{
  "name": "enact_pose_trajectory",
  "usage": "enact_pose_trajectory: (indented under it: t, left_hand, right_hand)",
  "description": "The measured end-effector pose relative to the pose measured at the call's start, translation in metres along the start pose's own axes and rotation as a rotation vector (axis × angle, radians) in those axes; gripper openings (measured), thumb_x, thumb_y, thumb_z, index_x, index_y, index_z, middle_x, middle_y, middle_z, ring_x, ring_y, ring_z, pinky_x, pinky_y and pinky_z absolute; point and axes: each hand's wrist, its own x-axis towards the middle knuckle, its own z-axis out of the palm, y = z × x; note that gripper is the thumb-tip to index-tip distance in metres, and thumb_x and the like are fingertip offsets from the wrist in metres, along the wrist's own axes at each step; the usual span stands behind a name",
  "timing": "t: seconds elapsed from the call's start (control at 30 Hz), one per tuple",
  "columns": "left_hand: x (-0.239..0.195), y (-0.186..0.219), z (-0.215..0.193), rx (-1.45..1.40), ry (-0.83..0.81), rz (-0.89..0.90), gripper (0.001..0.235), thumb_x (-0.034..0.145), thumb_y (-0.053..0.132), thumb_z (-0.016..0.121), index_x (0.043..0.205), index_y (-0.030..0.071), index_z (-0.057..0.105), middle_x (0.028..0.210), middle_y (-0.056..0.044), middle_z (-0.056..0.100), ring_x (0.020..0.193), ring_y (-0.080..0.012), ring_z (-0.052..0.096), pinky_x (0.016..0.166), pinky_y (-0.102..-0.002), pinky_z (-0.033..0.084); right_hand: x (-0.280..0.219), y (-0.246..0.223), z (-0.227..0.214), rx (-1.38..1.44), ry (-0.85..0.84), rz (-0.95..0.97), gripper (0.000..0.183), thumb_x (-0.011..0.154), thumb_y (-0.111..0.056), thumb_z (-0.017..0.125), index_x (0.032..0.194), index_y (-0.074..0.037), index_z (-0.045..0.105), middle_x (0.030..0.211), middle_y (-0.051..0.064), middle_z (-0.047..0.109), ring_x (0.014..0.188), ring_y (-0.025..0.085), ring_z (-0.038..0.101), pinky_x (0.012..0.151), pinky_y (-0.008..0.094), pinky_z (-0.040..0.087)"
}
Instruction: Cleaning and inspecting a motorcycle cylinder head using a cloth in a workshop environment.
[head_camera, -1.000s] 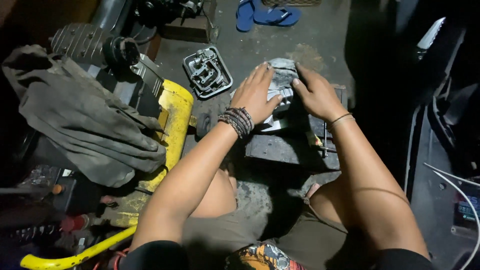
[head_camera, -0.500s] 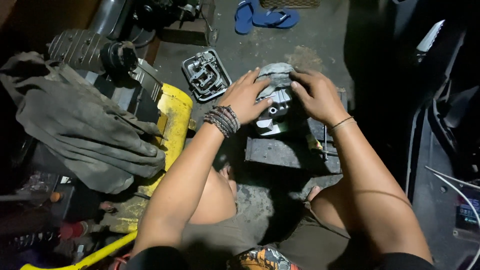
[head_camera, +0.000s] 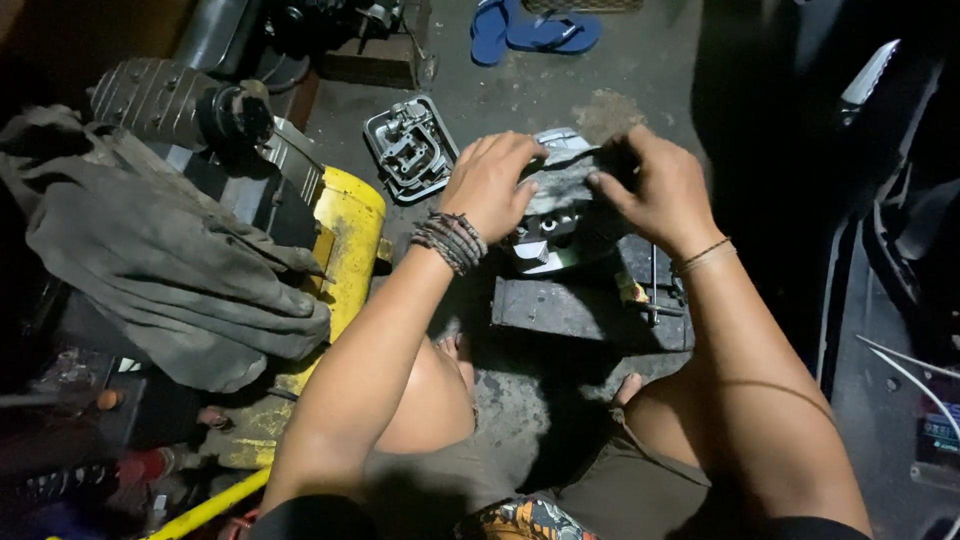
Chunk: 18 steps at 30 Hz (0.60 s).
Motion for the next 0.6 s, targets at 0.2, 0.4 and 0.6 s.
enact_pose_trajectory:
  t: [0.2, 0.4, 0.6]
  left_hand:
    - [0.002, 0.005, -0.006, -0.128, -0.05, -0.074, 0.04, 0.098, 0.028, 0.067, 0.132, 0.012, 0.059, 0.125, -0.009, 0.057, 0.131, -0.0327, 0.052, 0.114, -0.055, 0.037]
    - [-0.005, 0.004, -0.023, -0.132, -0.297, -0.119, 0.076, 0.082, 0.042, 0.083, 0.145, 0.015, 0.051, 0.146, -0.019, 0.045, 0.142, -0.0434, 0.041, 0.116, -0.061, 0.033]
    - [-0.009, 0.012, -0.034, -0.097, -0.341, -0.127, 0.062, 0.086, 0.044, 0.077, 0.138, 0.017, 0.057, 0.145, -0.019, 0.049, 0.141, -0.0413, 0.044, 0.117, -0.059, 0.031]
  right_hand:
    - [0.007, -0.02, -0.004, 0.033, -0.027, 0.101, 0.027, 0.095, -0.011, 0.074, 0.12, -0.001, 0.072, 0.082, 0.02, 0.07, 0.087, 0.047, 0.068, 0.076, 0.052, 0.051]
    - [0.005, -0.01, -0.01, 0.228, -0.184, 0.214, 0.013, 0.093, -0.016, 0.073, 0.096, -0.004, 0.075, 0.082, 0.023, 0.073, 0.09, 0.046, 0.07, 0.076, 0.051, 0.051]
    - [0.004, -0.027, -0.018, 0.249, -0.356, 0.289, 0.012, 0.089, -0.015, 0.069, 0.091, -0.006, 0.078, 0.083, 0.022, 0.076, 0.092, 0.044, 0.072, 0.082, 0.052, 0.052]
